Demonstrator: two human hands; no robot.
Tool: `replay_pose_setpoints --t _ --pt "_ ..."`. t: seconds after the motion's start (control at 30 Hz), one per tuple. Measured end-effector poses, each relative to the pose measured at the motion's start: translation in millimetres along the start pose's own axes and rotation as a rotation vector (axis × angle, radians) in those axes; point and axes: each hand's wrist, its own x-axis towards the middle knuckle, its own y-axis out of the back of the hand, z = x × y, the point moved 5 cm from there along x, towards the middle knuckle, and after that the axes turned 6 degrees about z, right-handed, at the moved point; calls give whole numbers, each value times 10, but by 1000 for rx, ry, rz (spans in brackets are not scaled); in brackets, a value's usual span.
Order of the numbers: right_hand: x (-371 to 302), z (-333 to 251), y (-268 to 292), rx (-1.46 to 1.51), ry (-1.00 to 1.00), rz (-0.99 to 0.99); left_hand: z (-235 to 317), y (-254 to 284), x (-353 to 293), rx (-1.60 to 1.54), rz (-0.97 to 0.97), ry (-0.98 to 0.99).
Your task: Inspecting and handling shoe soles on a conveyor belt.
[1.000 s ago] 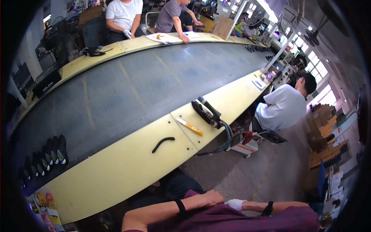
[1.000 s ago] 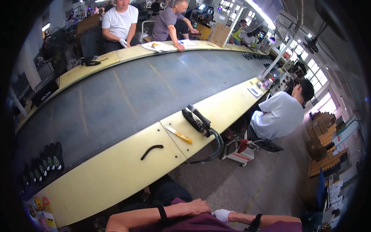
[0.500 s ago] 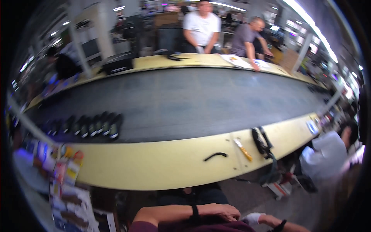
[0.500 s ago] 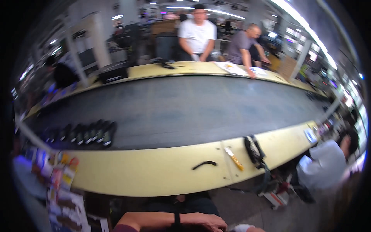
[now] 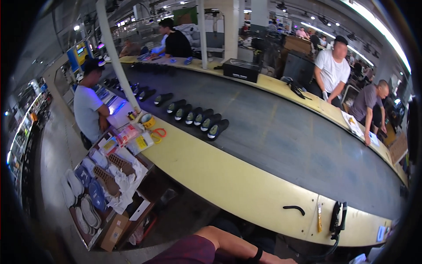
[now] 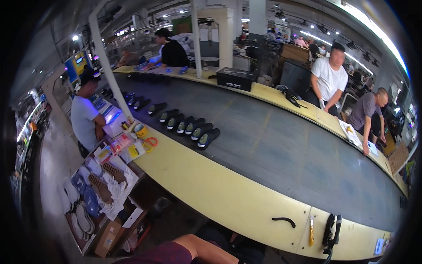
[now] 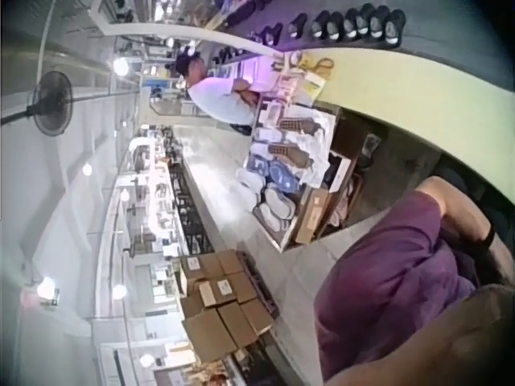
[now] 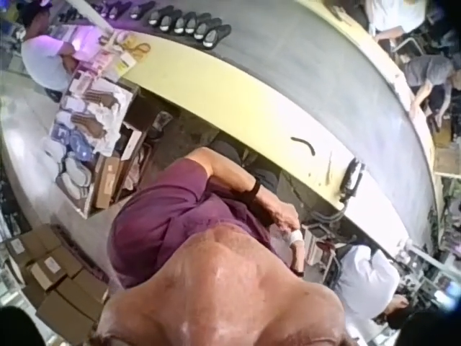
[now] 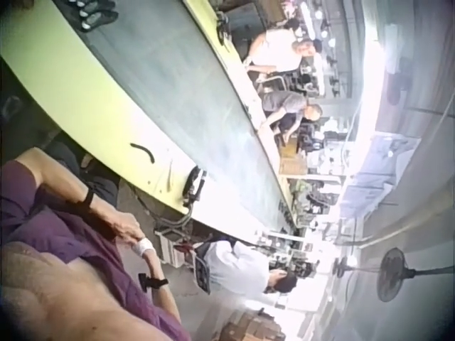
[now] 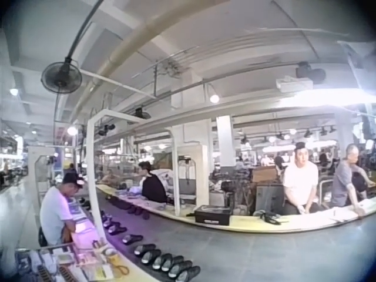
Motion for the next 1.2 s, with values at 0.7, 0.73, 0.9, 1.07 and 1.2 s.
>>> replay_pose_setpoints --t 0.7,0.73,0.9,1.07,1.2 --pt "-141 -936 -98 270 278 -389 305 1403 -2589 204 -78 687" --pt "-187 -914 -110 258 249 -336 346 1414 -2735 253 -78 753" --pt "-311 -738 -306 167 100 -374 677 1443 -2941 157 -87 829" --pt "-295 -681 -459 368 148 -271 959 1529 -2921 96 -40 951" --pt "-356 -787 -185 499 38 -181 1000 1502 -3104 -51 -3 1015"
